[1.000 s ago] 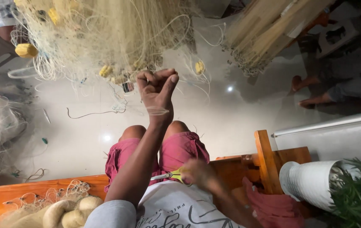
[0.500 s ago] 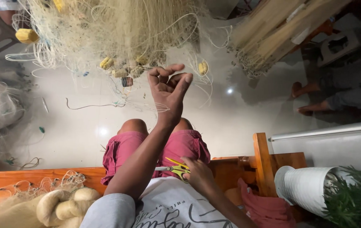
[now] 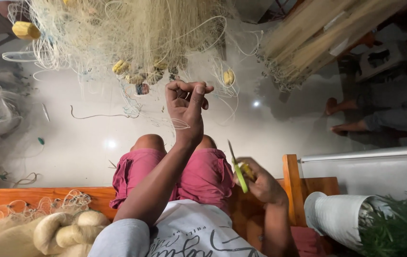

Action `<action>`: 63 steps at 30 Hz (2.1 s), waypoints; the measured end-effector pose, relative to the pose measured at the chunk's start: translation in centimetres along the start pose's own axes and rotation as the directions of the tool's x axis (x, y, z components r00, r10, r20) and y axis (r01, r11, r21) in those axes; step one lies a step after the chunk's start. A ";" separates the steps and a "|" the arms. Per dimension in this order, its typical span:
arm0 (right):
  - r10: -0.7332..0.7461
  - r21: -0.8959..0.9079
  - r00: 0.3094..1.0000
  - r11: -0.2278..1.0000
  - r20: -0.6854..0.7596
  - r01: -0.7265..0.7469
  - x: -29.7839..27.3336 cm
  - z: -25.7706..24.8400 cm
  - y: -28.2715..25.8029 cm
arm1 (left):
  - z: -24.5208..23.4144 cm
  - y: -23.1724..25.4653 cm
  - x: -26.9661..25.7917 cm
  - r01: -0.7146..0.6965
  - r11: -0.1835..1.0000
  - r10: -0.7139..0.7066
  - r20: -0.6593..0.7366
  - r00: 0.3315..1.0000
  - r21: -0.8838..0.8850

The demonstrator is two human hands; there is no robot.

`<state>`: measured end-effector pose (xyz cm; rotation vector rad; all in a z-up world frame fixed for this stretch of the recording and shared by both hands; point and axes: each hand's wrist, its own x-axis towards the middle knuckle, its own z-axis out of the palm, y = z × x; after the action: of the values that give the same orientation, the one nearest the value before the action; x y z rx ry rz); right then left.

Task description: Repairing a fishing net by tying knots with a shuttle and trimming excess line with scissors.

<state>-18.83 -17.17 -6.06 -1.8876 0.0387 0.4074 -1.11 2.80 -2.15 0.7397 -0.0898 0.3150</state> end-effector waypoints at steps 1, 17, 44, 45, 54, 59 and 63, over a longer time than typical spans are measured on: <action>0.002 -0.003 1.000 1.000 0.004 -0.002 0.9 0.1 0.3 | 0.1 0.0 -0.1 -0.001 1.000 0.001 -0.006 1.000 -0.001; -0.557 0.541 0.828 0.715 0.060 0.443 8.5 2.9 -9.2 | -1.5 1.7 -0.4 -0.174 0.982 0.173 0.022 0.985 0.073; -0.536 0.544 0.842 0.725 0.062 0.422 9.0 2.3 -8.4 | -2.4 2.9 -0.6 -0.321 0.934 0.315 0.063 0.947 0.159; -0.539 0.543 0.839 0.726 0.068 0.422 9.1 2.4 -8.6 | -2.4 2.8 -0.5 -0.322 0.933 0.316 0.067 0.946 0.159; -0.543 0.493 0.834 0.755 0.099 0.433 9.6 2.0 -8.9 | -2.1 4.1 0.0 -0.360 0.915 0.352 0.074 0.933 0.184; -0.551 0.477 0.827 0.760 0.112 0.442 9.6 2.0 -8.9 | -2.3 4.1 0.1 -0.361 0.915 0.354 0.069 0.933 0.181; -0.553 0.380 0.818 0.798 0.155 0.468 9.5 2.3 -9.7 | -2.4 4.2 0.0 -0.310 0.937 0.303 0.070 0.950 0.162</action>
<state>-8.30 -10.04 -0.73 -1.4240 -0.5500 0.2443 -2.52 7.30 -1.19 0.9055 -0.2237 0.6107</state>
